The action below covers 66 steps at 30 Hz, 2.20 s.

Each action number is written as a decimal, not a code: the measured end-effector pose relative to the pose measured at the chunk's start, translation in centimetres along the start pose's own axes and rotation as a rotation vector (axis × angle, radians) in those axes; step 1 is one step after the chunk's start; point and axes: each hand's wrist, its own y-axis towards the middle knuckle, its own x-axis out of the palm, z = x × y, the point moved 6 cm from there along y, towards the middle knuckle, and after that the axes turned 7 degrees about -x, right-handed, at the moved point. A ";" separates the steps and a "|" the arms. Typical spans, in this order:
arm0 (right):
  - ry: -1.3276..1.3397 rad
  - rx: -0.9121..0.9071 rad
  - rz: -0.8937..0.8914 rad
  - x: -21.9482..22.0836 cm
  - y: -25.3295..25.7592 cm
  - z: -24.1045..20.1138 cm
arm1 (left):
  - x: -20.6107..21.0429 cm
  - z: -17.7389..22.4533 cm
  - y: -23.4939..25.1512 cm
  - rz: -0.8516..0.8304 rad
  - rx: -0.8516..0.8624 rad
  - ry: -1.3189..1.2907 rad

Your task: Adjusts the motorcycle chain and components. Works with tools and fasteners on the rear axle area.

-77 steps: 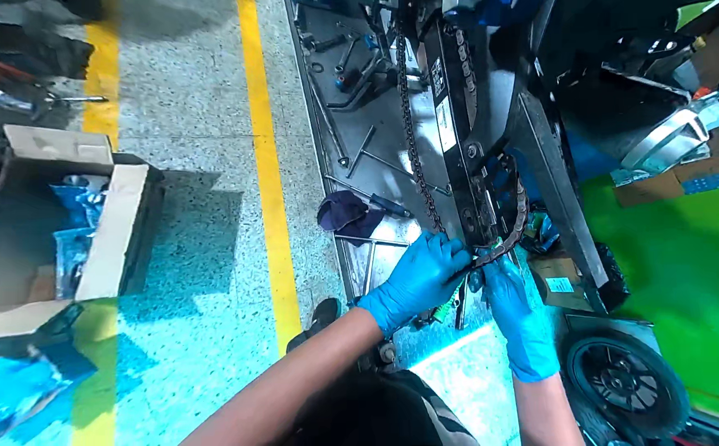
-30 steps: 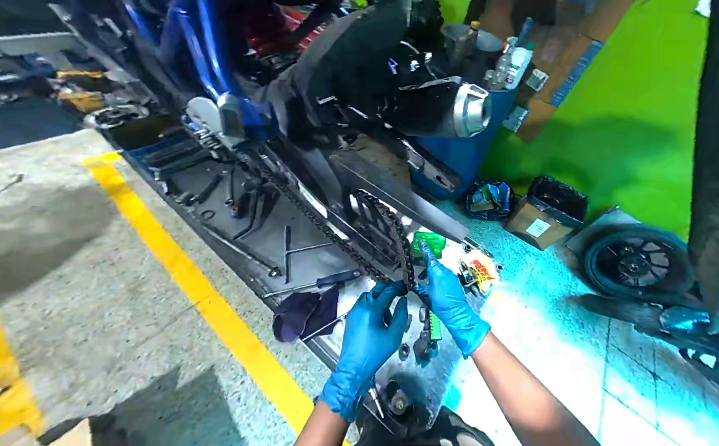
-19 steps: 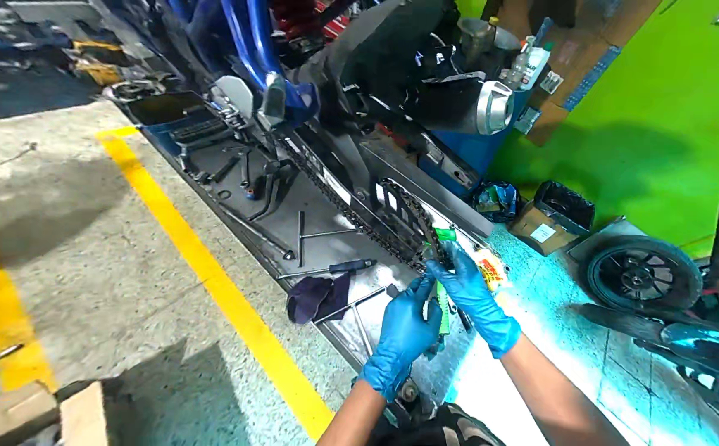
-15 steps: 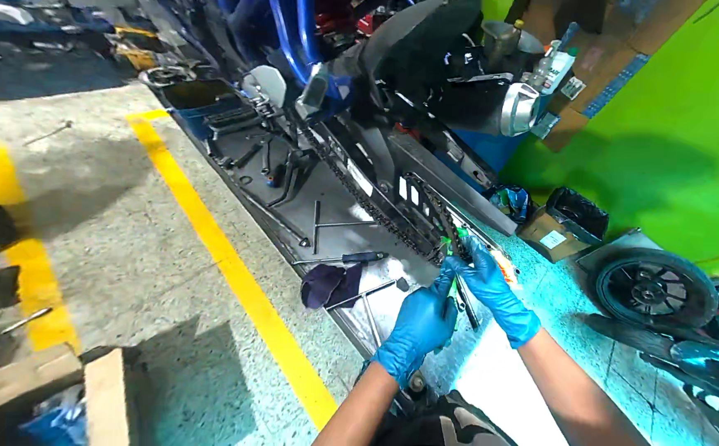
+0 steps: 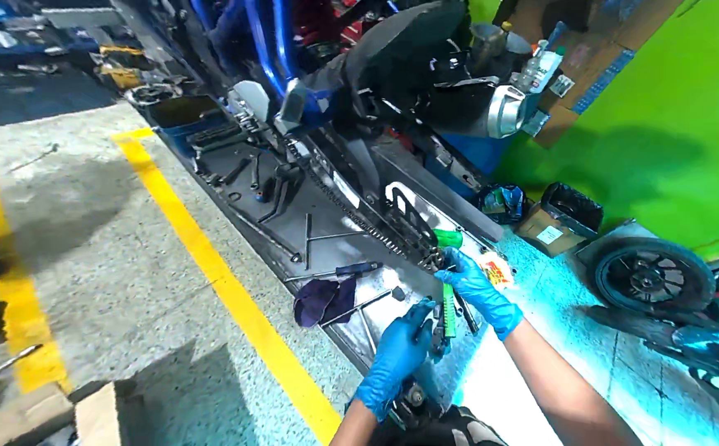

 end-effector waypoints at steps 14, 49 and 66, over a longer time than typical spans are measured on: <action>0.368 -0.089 0.295 -4.7 1.6 -1.7 | -5.4 -1.8 -2.5 0.231 0.018 -0.372; 0.376 -0.241 0.041 -2.5 2.3 -5.8 | -2.2 4.1 6.8 0.652 -0.409 -1.304; -0.355 -0.404 0.035 -3.7 0.3 -7.3 | -6.1 -1.5 4.4 0.569 -0.356 -1.106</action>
